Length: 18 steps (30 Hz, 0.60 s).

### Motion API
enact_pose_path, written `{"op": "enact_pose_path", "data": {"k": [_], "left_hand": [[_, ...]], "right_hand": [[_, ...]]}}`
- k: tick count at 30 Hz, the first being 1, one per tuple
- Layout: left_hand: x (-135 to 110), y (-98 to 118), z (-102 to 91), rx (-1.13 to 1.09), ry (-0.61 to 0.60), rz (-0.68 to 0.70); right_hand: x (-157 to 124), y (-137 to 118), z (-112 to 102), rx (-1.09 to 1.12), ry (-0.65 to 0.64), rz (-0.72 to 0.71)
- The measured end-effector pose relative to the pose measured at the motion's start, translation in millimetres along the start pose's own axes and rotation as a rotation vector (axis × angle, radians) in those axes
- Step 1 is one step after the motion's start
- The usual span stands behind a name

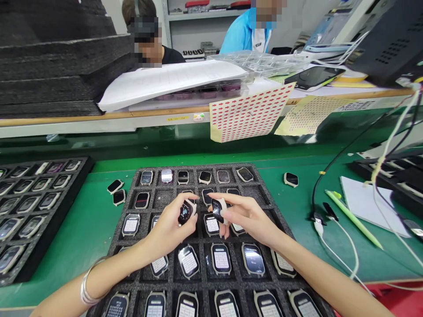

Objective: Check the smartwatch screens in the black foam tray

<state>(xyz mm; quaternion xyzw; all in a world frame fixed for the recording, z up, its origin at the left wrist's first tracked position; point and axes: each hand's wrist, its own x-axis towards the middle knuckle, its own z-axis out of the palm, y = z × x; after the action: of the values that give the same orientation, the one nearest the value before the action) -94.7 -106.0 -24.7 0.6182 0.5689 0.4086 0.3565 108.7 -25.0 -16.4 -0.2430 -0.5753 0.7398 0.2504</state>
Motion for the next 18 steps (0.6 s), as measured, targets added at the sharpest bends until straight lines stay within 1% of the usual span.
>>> {"op": "enact_pose_path", "data": {"k": [2,6,9,13,16,18], "left_hand": [[-1.2,1.1,0.0,-0.009,0.019,-0.008],[-1.9,1.6,-0.9,-0.022,0.003,-0.023],[-0.5,-0.4,-0.2,-0.085,0.002,-0.065],[2.7,-2.8,2.8,-0.35,-0.076,-0.112],[5.3,-2.4,3.5,-0.547,-0.087,-0.169],[6.8,-1.9,2.8,-0.625,-0.079,-0.217]], "right_hand": [[-0.8,0.4,-0.6,0.006,-0.004,-0.002],[-1.0,1.3,-1.5,-0.003,-0.032,0.013],[0.3,2.0,-1.8,0.006,-0.063,0.005],[2.7,1.8,-2.5,0.062,-0.118,-0.004],[3.4,1.8,-3.2,0.075,-0.102,0.036],[3.5,2.5,-3.9,0.068,-0.07,0.044]]}}
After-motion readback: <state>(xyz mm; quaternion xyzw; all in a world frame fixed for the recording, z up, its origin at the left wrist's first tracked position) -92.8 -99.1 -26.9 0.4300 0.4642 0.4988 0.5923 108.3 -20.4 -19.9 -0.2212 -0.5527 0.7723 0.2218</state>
